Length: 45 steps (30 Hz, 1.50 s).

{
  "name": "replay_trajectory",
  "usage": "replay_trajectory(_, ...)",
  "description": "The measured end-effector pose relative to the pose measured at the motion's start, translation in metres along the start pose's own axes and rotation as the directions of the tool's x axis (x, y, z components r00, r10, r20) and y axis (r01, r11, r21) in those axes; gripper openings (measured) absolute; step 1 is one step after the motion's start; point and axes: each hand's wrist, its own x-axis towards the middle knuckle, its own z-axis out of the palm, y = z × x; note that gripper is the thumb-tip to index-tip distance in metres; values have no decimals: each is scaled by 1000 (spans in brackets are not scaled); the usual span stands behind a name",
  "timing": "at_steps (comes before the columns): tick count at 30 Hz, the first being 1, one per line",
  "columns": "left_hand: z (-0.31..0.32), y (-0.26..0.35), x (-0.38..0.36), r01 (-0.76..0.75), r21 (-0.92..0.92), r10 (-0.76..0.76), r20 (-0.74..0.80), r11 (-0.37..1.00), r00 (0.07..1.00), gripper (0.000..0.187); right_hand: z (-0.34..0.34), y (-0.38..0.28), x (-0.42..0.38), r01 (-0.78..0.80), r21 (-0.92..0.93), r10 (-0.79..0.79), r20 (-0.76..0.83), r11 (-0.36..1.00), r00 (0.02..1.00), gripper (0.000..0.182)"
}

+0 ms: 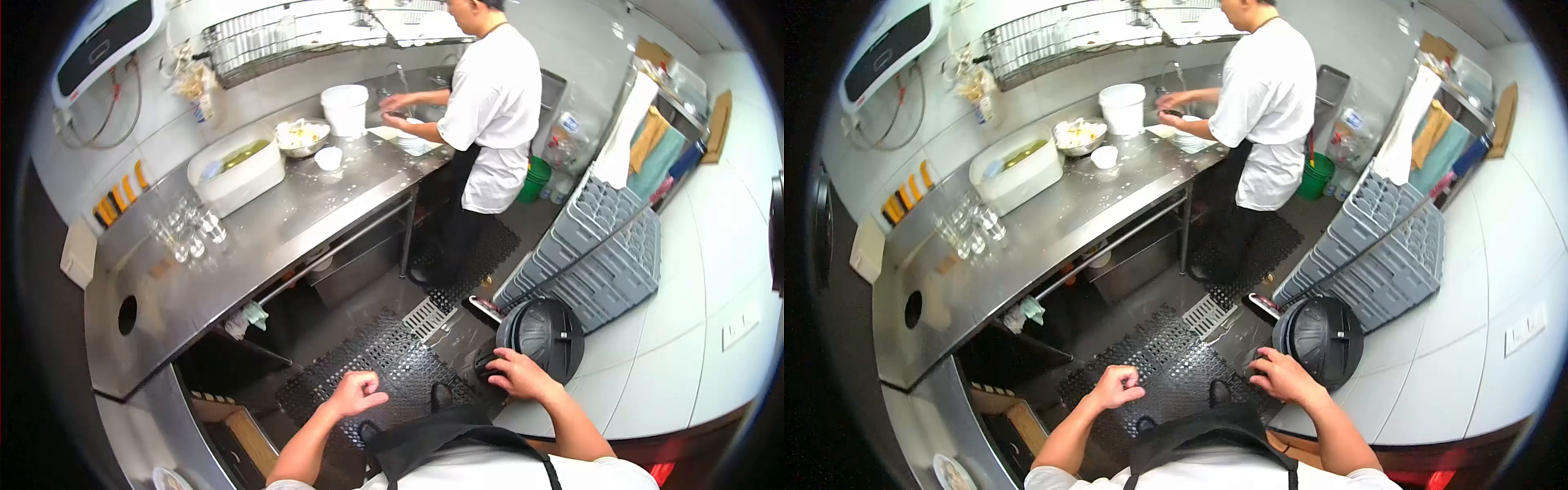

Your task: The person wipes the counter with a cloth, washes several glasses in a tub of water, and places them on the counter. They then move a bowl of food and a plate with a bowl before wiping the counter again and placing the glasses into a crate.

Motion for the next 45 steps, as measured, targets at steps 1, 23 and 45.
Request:
replay_trajectory(1, 0, 1, -12, 41, 15, -41, -38, 999, 998, 46, -1, 1, 1, 10, -6, -10, 22, 1000, 1000, 32)
replay_trajectory(23, 137, 177, -229, 535, -474, -681, -669, 699, 298, 27, 23, 7, 155, 375, 199, -398, 93, 905, 912, 58)
replay_trajectory(45, 105, 31, -181, 170, -525, -550, -766, 834, 334, 27, 18, -28, 184, 458, 61, -461, 194, 887, 866, 59)
